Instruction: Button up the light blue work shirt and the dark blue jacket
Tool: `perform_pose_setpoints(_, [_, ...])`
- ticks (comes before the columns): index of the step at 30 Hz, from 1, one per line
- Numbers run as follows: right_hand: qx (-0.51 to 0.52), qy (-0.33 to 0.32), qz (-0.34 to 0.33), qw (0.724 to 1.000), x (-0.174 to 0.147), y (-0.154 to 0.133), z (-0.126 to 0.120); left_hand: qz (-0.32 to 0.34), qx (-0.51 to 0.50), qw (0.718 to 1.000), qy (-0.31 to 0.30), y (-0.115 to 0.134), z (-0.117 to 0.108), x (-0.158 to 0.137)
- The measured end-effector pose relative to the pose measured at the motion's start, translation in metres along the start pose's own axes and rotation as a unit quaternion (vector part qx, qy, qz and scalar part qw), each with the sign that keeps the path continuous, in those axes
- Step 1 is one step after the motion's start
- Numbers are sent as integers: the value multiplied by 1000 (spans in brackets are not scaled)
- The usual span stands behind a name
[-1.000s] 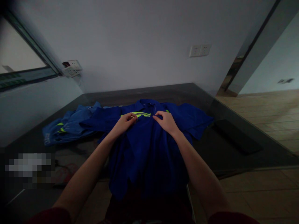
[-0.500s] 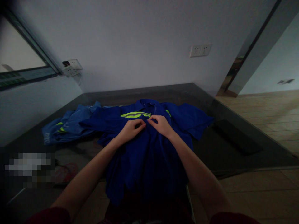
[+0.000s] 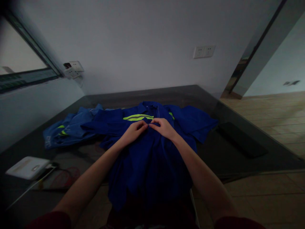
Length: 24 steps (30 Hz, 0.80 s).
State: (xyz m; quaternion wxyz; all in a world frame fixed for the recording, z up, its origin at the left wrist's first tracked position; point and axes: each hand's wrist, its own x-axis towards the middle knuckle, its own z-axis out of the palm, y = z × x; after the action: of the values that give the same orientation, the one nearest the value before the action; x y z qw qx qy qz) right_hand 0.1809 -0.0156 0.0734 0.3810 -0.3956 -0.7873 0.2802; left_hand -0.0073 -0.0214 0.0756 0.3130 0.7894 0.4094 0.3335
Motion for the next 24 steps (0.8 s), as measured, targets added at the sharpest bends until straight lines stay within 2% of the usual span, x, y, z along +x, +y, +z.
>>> perform_pose_setpoints(7, [18,-32,-11,999,-1,-1,-2,7,-20,1000,2,-5,1,1])
perform_pose_setpoints(13, [17,-77,12,997,-1,3,-9,24,-41,999,3,-3,-1,2])
perform_pose_setpoints(19, [73,-55,36,995,0,5,-8,42,-44,998,-18,-2,-2,2])
perform_pose_setpoints(24, [23,-13,11,1000,-1,-1,-4,42,13,999,-3,1,-2,-1])
